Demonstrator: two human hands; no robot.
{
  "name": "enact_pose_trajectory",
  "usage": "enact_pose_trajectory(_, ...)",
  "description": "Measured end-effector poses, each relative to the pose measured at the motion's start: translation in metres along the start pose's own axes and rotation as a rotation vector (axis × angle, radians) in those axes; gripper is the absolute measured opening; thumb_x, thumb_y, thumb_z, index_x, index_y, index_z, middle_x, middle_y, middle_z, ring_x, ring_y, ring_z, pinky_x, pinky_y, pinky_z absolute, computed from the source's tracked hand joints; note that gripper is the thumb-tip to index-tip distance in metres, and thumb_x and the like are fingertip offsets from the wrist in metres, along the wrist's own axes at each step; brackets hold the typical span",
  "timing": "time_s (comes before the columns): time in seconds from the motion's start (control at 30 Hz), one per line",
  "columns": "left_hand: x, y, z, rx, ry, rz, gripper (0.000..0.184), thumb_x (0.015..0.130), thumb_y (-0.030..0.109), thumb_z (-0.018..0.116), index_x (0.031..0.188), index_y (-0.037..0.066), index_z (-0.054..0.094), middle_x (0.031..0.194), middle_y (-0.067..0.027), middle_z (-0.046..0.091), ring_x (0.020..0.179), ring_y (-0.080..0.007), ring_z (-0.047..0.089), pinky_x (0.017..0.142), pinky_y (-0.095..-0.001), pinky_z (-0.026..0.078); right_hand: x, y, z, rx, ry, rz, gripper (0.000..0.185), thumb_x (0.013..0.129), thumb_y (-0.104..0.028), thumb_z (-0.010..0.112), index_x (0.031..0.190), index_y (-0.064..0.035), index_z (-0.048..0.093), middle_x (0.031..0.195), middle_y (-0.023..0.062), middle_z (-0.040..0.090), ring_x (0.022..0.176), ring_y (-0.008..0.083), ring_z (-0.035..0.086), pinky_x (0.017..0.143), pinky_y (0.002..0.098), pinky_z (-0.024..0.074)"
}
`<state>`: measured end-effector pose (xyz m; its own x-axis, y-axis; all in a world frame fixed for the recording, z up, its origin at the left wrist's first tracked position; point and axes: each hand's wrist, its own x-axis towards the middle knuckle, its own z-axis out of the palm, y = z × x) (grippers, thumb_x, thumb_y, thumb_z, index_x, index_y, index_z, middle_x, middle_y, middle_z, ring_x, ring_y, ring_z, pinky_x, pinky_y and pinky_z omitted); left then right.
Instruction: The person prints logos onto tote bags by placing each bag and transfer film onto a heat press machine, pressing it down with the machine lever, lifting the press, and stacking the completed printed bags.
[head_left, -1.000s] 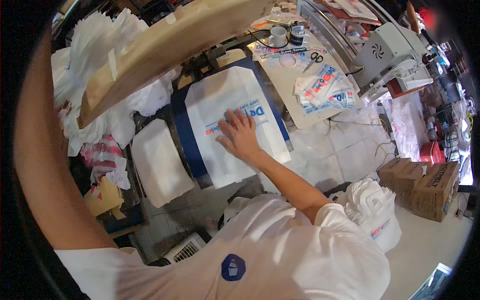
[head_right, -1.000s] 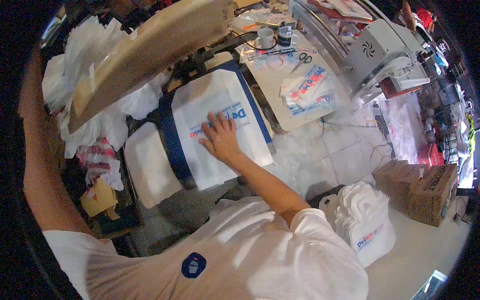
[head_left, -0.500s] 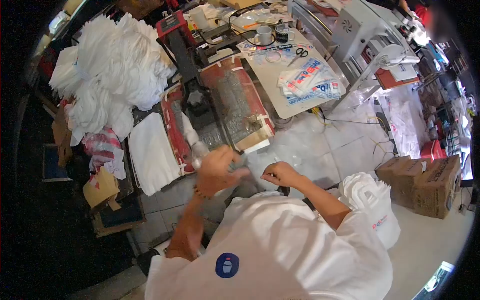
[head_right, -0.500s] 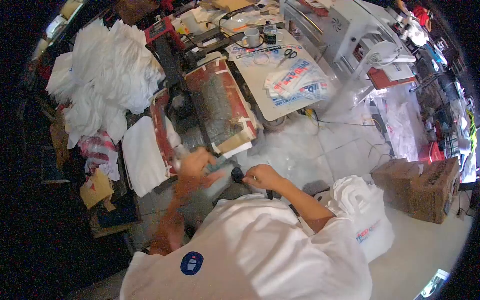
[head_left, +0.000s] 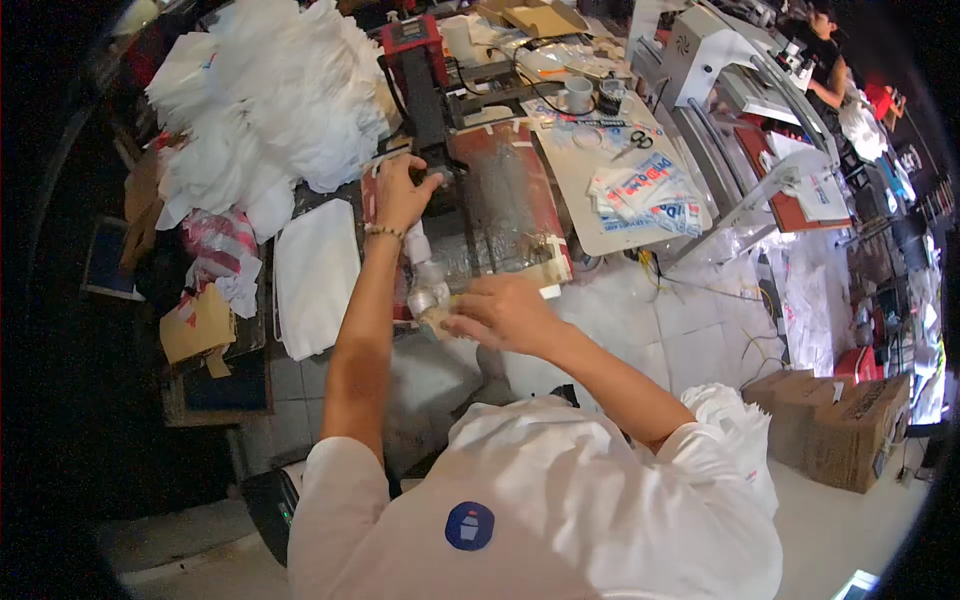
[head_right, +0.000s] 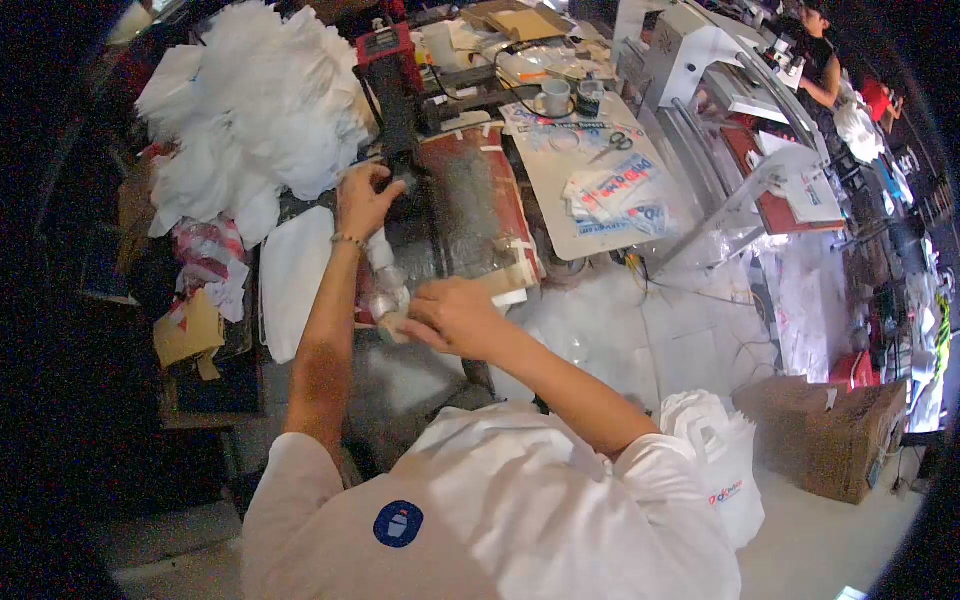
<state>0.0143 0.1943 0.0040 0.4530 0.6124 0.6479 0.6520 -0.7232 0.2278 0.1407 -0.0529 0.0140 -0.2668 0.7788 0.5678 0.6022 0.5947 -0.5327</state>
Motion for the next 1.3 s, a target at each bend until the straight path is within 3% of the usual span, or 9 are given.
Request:
enact_pose_trajectory(0.07,0.003,-0.039,0.038,-0.152,-0.025,-0.186,0.049,0.073,0.034,0.083,0.104,0.003,0.061,0.093,-0.0110,0.063,0.083,-0.0188,0.062,0.070,-0.0326,0.052,0.023,0.001,0.010,-0.102,-0.027,-0.060,0.030,0.087,-0.035,0.065,0.079,-0.0069,0.069,0.075,0.0132,0.066,0.065,0.0325,0.064,0.061,0.0444,0.0498)
enact_pose_trajectory(0.1,0.005,-0.035,0.031,-0.146,-0.013,-0.189,0.049,0.073,0.034,0.083,0.104,0.003,0.061,0.093,-0.0110,0.063,0.083,-0.0188,0.062,0.070,-0.0326,0.052,0.026,0.004,0.017,-0.103,-0.030,-0.073,0.030,0.087,-0.035,0.065,0.079,-0.0069,0.069,0.075,0.0132,0.066,0.065,0.0325,0.064,0.061,0.0444,0.0498)
enact_pose_trajectory(0.17,0.004,-0.009,0.016,-0.682,-0.242,-0.766,0.067,0.072,0.042,0.083,0.118,0.003,0.053,0.104,-0.0158,0.058,0.089,-0.0267,0.059,0.081,-0.0403,0.049,0.024,0.008,0.036,-0.139,-0.209,0.155,0.043,0.090,-0.045,0.058,0.076,-0.0049,0.066,0.070,0.0168,0.064,0.063,0.0368,0.063,0.059,0.0478,0.0499)
enact_pose_trajectory(0.2,0.003,-0.010,0.014,-0.651,-0.320,-0.793,0.076,0.074,0.049,0.080,0.123,0.001,0.048,0.109,-0.0177,0.058,0.099,-0.0266,0.058,0.087,-0.0399,0.048,0.029,0.003,0.030,-0.170,-0.343,0.253,0.048,0.090,-0.049,0.055,0.076,-0.0046,0.066,0.072,0.0175,0.065,0.065,0.0368,0.064,0.061,0.0475,0.0508)
enact_pose_trajectory(0.33,-0.013,-0.025,0.033,-0.633,-0.304,-0.806,0.083,0.074,0.057,0.076,0.121,-0.005,0.048,0.120,-0.0218,0.056,0.110,-0.0295,0.056,0.093,-0.0391,0.046,0.028,0.001,0.026,-0.097,-0.257,0.176,0.048,0.090,-0.048,0.055,0.074,-0.0040,0.065,0.070,0.0173,0.064,0.064,0.0370,0.063,0.060,0.0475,0.0504)
enact_pose_trajectory(0.57,-0.016,-0.027,0.037,-0.688,-0.258,-0.783,0.084,0.072,0.055,0.078,0.122,-0.006,0.049,0.123,-0.0240,0.055,0.115,-0.0328,0.055,0.096,-0.0401,0.044,0.033,-0.003,0.024,-0.101,-0.265,0.176,0.044,0.089,-0.042,0.059,0.072,-0.0024,0.063,0.069,0.0159,0.063,0.063,0.0358,0.062,0.058,0.0458,0.0489)
enact_pose_trajectory(0.73,-0.015,-0.022,0.035,-0.641,-0.235,-0.769,0.071,0.073,0.051,0.078,0.113,-0.001,0.052,0.112,-0.0227,0.061,0.106,-0.0331,0.060,0.091,-0.0387,0.047,0.035,-0.003,0.026,-0.102,-0.214,0.159,0.037,0.087,-0.038,0.065,0.071,-0.0036,0.064,0.065,0.0137,0.060,0.058,0.0338,0.059,0.054,0.0427,0.0455)
enact_pose_trajectory(1.03,-0.016,-0.015,0.024,-0.685,-0.183,-0.758,0.074,0.071,0.049,0.080,0.116,-0.002,0.048,0.107,-0.0210,0.062,0.098,-0.0284,0.061,0.085,-0.0387,0.048,0.040,-0.006,0.026,-0.097,-0.262,0.203,0.032,0.086,-0.034,0.066,0.074,-0.0045,0.066,0.063,0.0120,0.059,0.058,0.0309,0.060,0.053,0.0406,0.0448)
enact_pose_trajectory(1.3,-0.014,-0.014,0.019,-0.741,-0.230,-0.782,0.074,0.073,0.047,0.080,0.115,-0.004,0.047,0.108,-0.0226,0.062,0.100,-0.0291,0.060,0.087,-0.0390,0.047,0.044,-0.007,0.026,-0.071,-0.250,0.234,0.037,0.086,-0.036,0.066,0.069,-0.0035,0.061,0.064,0.0147,0.059,0.058,0.0328,0.059,0.054,0.0422,0.0455)
